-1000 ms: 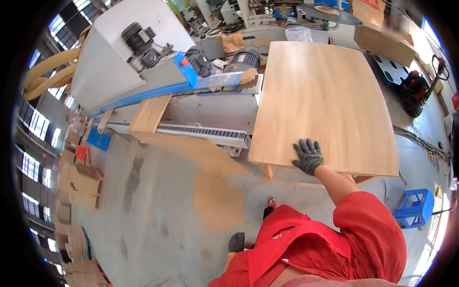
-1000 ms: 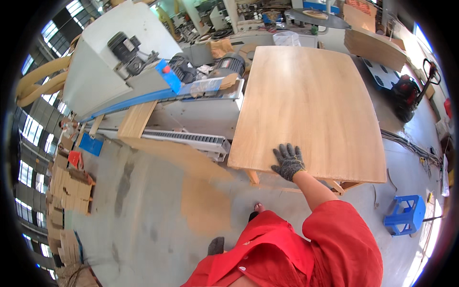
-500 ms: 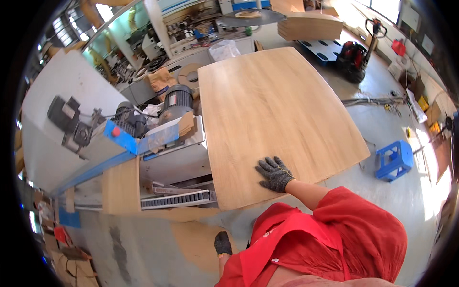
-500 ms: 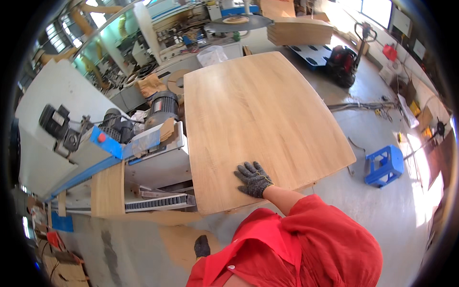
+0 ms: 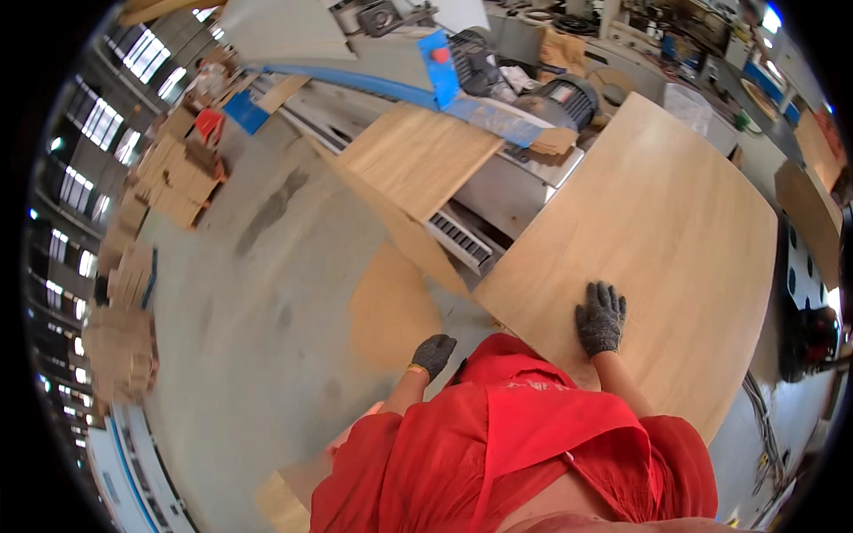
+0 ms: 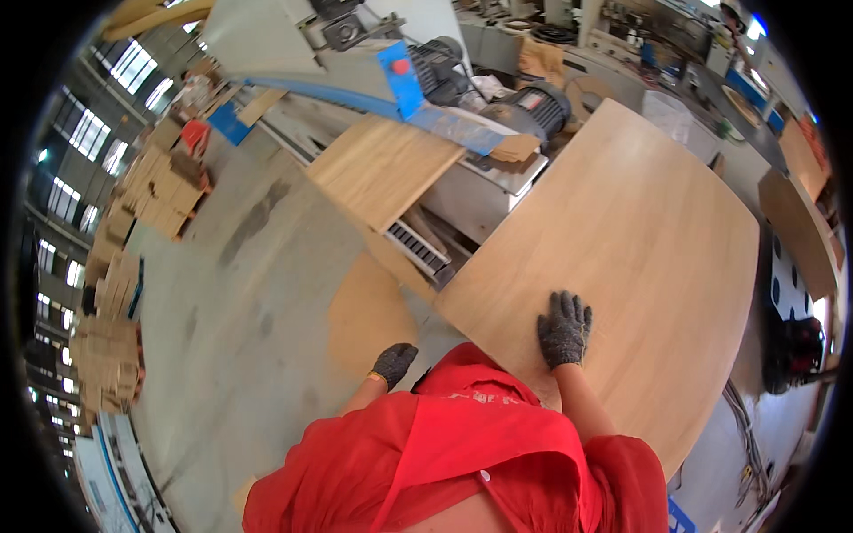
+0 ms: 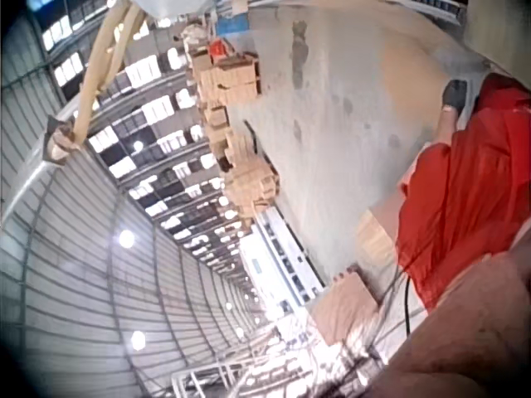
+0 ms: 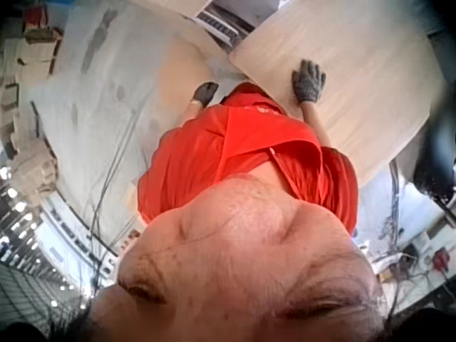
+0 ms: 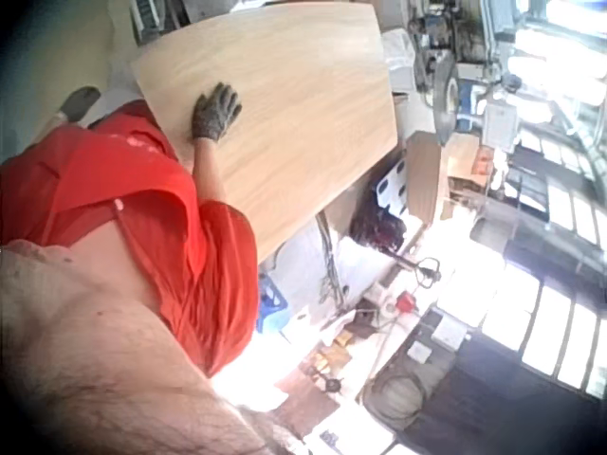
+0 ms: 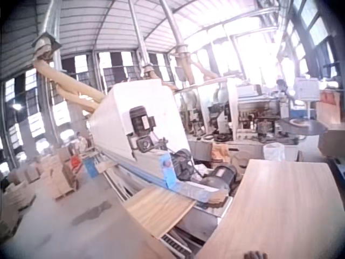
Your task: The person repeatedly picks up light-colored wooden panels from a table and stacks them onto an orange pallet on the floor. They handle the panels one at a time, occasionally gathering small stacks to move them between locations within the workshop.
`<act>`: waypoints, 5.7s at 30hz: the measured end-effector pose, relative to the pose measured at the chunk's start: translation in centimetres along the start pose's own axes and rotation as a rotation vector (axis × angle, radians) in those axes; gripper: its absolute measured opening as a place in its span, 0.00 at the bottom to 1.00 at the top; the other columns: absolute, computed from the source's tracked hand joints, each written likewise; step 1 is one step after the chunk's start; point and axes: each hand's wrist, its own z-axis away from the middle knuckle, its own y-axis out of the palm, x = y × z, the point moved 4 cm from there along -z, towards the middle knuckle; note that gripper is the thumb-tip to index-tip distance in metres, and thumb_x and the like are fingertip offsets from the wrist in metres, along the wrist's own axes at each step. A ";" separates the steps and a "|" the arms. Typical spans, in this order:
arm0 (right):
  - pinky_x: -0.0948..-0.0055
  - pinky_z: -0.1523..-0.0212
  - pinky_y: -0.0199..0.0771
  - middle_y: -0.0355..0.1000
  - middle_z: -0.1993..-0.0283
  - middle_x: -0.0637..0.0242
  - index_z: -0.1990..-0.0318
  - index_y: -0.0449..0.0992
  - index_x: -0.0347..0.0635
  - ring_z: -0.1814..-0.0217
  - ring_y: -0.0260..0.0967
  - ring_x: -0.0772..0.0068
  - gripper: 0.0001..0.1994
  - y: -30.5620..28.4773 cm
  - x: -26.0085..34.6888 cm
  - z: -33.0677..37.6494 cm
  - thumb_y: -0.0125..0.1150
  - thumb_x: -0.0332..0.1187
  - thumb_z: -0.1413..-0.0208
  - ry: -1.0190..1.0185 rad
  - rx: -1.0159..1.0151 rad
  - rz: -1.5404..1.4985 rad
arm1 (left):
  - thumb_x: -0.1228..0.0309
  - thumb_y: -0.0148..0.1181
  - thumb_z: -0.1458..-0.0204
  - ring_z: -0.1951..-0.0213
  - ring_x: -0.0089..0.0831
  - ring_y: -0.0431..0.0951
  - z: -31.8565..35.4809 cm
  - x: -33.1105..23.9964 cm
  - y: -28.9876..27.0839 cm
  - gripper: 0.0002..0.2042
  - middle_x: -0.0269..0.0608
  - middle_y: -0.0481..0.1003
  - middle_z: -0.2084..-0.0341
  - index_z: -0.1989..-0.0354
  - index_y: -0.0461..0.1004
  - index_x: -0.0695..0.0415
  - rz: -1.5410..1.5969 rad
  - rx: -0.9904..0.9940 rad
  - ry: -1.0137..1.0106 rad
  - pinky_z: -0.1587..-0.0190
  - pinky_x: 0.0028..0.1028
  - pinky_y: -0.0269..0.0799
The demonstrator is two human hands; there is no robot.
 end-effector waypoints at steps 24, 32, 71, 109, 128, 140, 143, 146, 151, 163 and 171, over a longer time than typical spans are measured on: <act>0.68 0.55 0.75 0.70 0.55 0.58 0.54 0.68 0.35 0.56 0.71 0.63 0.14 -0.9 14.5 -14.3 0.57 0.34 0.44 0.586 0.359 -2.048 | 0.57 0.58 0.47 0.76 0.21 0.67 5.1 8.5 -1.0 0.18 0.30 0.72 0.76 0.55 0.75 0.56 0.578 -0.388 -0.268 0.75 0.23 0.63; 0.70 0.54 0.72 0.72 0.53 0.58 0.46 0.67 0.32 0.54 0.71 0.68 0.20 -4.3 1.7 -3.8 0.51 0.36 0.42 0.672 0.068 -1.804 | 0.41 0.45 0.45 0.58 0.32 0.74 -0.2 -8.3 -8.8 0.27 0.38 0.74 0.60 0.50 0.69 0.50 1.427 -0.164 -0.200 0.52 0.39 0.70; 0.69 0.48 0.68 0.73 0.50 0.50 0.42 0.66 0.34 0.47 0.71 0.64 0.22 -8.5 -9.8 12.3 0.52 0.34 0.43 0.868 -0.721 -0.795 | 0.52 0.43 0.40 0.84 0.25 0.69 -6.8 -18.3 1.1 0.20 0.36 0.69 0.85 0.71 0.69 0.56 0.557 0.161 0.218 0.82 0.25 0.63; 0.69 0.55 0.75 0.69 0.49 0.55 0.44 0.62 0.31 0.56 0.71 0.64 0.26 -0.7 14.2 -19.8 0.55 0.43 0.43 0.582 0.267 -2.050 | 0.64 0.57 0.46 0.67 0.31 0.76 3.8 -8.2 -5.1 0.15 0.41 0.73 0.61 0.53 0.71 0.60 1.024 -0.340 -0.283 0.64 0.30 0.76; 0.71 0.42 0.62 0.67 0.41 0.53 0.40 0.64 0.37 0.40 0.65 0.63 0.22 -4.3 -3.3 -3.9 0.51 0.35 0.41 0.657 -0.376 -1.234 | 0.50 0.51 0.44 0.47 0.38 0.71 -7.7 -17.1 -6.6 0.26 0.40 0.71 0.47 0.43 0.65 0.54 1.534 0.261 -0.055 0.45 0.38 0.69; 0.59 0.46 0.65 0.66 0.46 0.42 0.38 0.61 0.42 0.46 0.66 0.47 0.26 -5.6 -9.3 6.7 0.52 0.39 0.44 0.889 -0.322 -0.610 | 0.58 0.50 0.42 0.51 0.39 0.74 -4.2 -20.1 0.5 0.20 0.41 0.74 0.51 0.46 0.67 0.55 1.219 0.475 -0.185 0.50 0.38 0.71; 0.55 0.42 0.61 0.63 0.43 0.42 0.37 0.58 0.39 0.41 0.60 0.43 0.33 -8.9 -10.8 6.8 0.58 0.42 0.49 0.854 -0.052 -0.257 | 0.58 0.47 0.40 0.65 0.36 0.79 -3.4 -19.9 2.8 0.16 0.43 0.78 0.63 0.52 0.70 0.57 0.835 0.570 -0.380 0.64 0.33 0.75; 0.55 0.37 0.55 0.55 0.37 0.43 0.36 0.57 0.41 0.35 0.53 0.43 0.34 -7.5 -11.3 7.2 0.59 0.42 0.51 0.658 -0.181 -0.097 | 0.61 0.47 0.41 0.69 0.33 0.78 -2.7 -19.1 3.0 0.14 0.44 0.78 0.68 0.57 0.72 0.59 0.593 0.592 -0.216 0.65 0.29 0.75; 0.56 0.33 0.49 0.47 0.32 0.41 0.35 0.56 0.43 0.30 0.44 0.43 0.35 -6.1 -11.2 8.2 0.61 0.42 0.50 0.794 -0.258 -0.174 | 0.65 0.55 0.45 0.63 0.40 0.77 -3.9 -19.9 -1.1 0.13 0.48 0.77 0.66 0.58 0.72 0.64 0.214 0.090 0.365 0.59 0.34 0.73; 0.51 0.33 0.47 0.45 0.31 0.42 0.33 0.54 0.46 0.28 0.41 0.43 0.36 -6.0 -9.8 4.4 0.58 0.45 0.49 0.820 -0.149 0.057 | 0.61 0.55 0.44 0.41 0.38 0.60 -13.5 -13.1 -15.2 0.28 0.46 0.61 0.42 0.37 0.57 0.57 0.489 -0.638 0.258 0.40 0.40 0.55; 0.64 0.37 0.58 0.55 0.35 0.47 0.33 0.52 0.44 0.33 0.55 0.54 0.33 -6.3 0.7 -4.8 0.56 0.43 0.44 0.295 0.044 -0.707 | 0.50 0.52 0.44 0.58 0.35 0.72 -23.3 -8.5 -24.8 0.20 0.41 0.73 0.55 0.52 0.68 0.51 1.470 -0.173 -0.161 0.55 0.33 0.71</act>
